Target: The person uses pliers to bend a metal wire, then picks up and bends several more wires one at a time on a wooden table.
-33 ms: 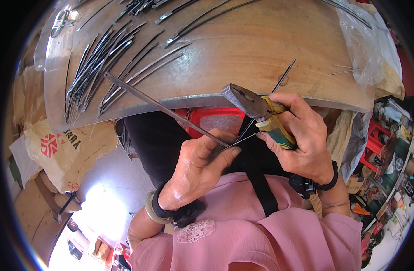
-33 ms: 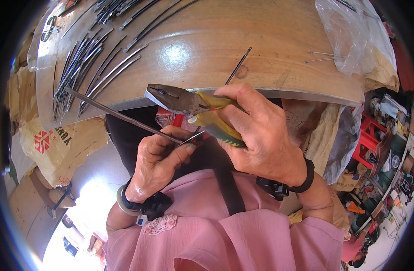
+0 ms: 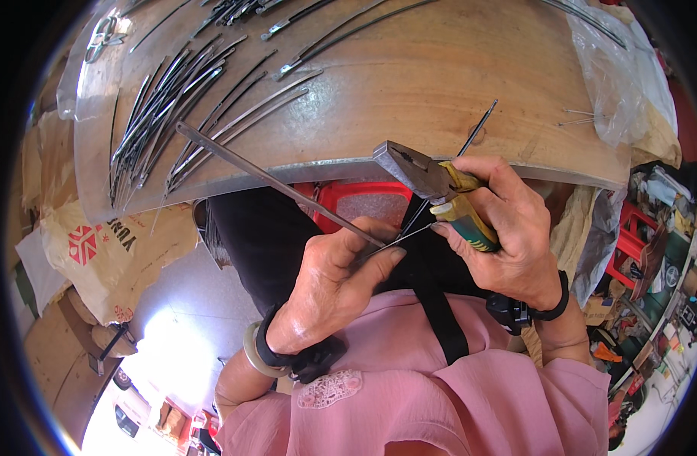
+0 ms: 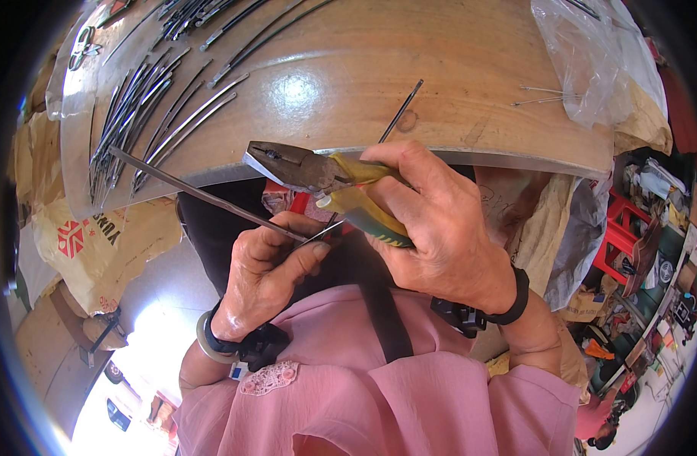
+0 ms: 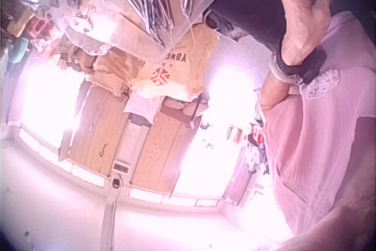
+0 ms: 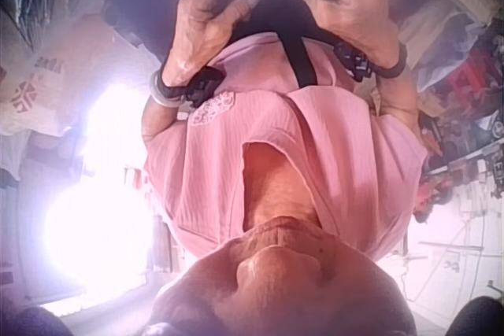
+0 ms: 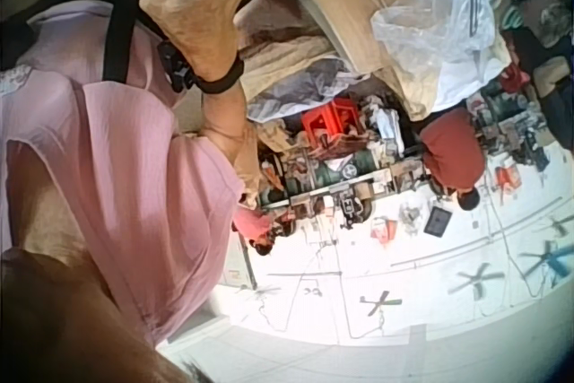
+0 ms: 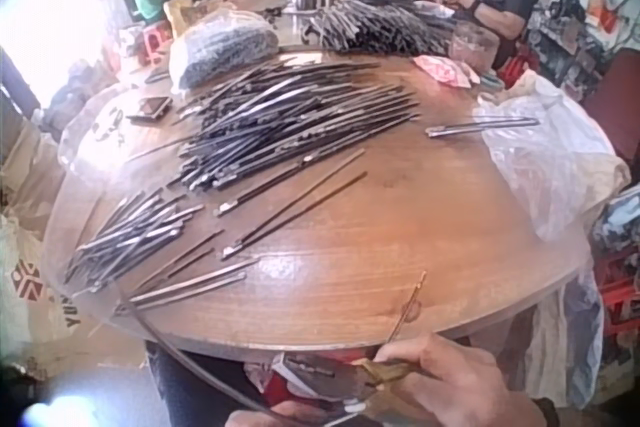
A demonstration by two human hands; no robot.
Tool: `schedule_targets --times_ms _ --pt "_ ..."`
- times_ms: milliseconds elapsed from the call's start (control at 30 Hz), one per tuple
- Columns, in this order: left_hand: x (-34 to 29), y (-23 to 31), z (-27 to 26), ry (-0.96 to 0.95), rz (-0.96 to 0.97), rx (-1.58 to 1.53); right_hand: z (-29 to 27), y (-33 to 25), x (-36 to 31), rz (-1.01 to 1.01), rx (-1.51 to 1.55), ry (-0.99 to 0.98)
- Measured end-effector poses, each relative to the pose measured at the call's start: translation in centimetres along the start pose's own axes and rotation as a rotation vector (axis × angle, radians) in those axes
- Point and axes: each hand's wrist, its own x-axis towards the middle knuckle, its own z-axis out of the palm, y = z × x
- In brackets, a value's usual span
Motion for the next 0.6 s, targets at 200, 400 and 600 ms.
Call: schedule_targets --times_ms 200,400,600 --pt "0.09 -0.01 -0.07 -0.021 -0.009 0.002 0.12 0.08 0.03 0.005 0.018 0.001" --pt "0.17 0.09 -0.15 -0.044 -0.065 -0.007 0.12 0.19 0.02 0.003 0.032 0.004" --pt "0.18 -0.22 0.21 -0.009 -0.019 -0.029 0.18 0.20 -0.03 0.014 0.042 -0.006"
